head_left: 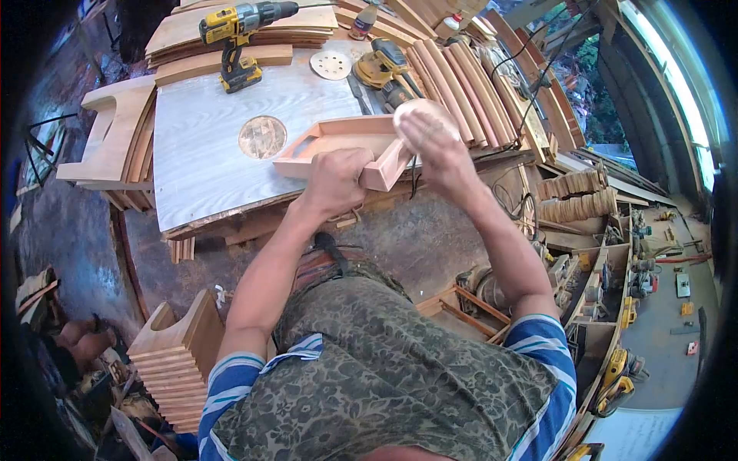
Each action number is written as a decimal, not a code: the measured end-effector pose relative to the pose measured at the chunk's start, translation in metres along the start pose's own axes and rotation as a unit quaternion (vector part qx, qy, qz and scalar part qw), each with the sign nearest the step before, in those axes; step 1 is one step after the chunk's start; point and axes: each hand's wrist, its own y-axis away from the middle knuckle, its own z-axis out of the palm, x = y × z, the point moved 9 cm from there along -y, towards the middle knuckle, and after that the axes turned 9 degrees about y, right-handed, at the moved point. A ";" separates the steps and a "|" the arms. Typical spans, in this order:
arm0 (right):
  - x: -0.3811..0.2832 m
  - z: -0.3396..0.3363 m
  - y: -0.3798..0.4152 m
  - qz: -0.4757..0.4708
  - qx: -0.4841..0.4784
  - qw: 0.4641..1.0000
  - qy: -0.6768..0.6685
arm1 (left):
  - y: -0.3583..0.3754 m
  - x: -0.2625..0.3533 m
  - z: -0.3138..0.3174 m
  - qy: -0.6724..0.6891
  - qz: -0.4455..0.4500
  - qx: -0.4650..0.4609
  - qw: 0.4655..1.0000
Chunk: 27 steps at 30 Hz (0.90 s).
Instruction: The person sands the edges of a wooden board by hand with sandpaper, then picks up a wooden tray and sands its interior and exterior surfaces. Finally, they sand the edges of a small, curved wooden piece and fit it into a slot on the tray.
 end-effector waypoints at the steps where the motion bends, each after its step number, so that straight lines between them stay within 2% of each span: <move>1: 0.017 0.003 -0.001 0.037 -0.006 0.999 -0.012 | -0.003 0.003 0.001 0.007 0.006 -0.007 1.000; 3: -0.001 0.008 0.004 -0.005 -0.007 0.999 0.044 | -0.005 0.002 0.000 0.001 0.008 -0.005 1.000; 4: -0.028 0.001 0.004 -0.059 0.020 0.998 0.027 | -0.002 0.000 0.000 -0.004 0.001 -0.006 1.000; 5: -0.050 -0.002 0.006 -0.065 0.024 0.998 -0.001 | 0.000 -0.001 0.002 -0.007 0.002 -0.007 1.000; 7: -0.056 -0.007 -0.001 -0.104 0.027 0.994 -0.016 | 0.001 0.000 -0.005 0.001 0.009 0.030 0.999; 9: 0.001 0.014 0.001 -0.037 -0.011 0.999 0.028 | 0.001 0.001 -0.003 -0.002 0.010 0.005 1.000; 11: 0.066 0.026 0.004 0.073 -0.047 0.993 0.083 | -0.002 0.004 0.003 -0.004 0.019 -0.019 1.000; 13: 0.081 0.012 0.009 0.097 -0.049 0.991 0.084 | 0.000 -0.001 -0.007 0.016 -0.007 0.009 1.000; 17: 0.085 0.006 0.016 0.162 0.047 0.985 -0.035 | 0.000 -0.007 -0.028 0.006 -0.053 0.027 0.998; 19: 0.084 0.009 0.021 0.159 0.097 0.980 -0.076 | -0.005 -0.002 -0.038 0.053 -0.087 0.018 0.995; 23: 0.075 0.030 0.024 0.184 0.145 0.951 -0.204 | -0.030 0.034 -0.078 -0.031 -0.133 0.039 0.990; 25: 0.062 0.029 0.016 0.141 0.216 0.933 -0.252 | -0.043 0.032 -0.082 -0.203 -0.222 -0.067 0.951; 26: 0.056 0.030 0.012 0.116 0.239 0.926 -0.268 | -0.052 0.038 -0.084 -0.277 -0.225 -0.101 0.929; 27: 0.050 0.030 0.007 0.103 0.252 0.927 -0.256 | -0.061 0.039 -0.083 -0.290 -0.223 -0.103 0.925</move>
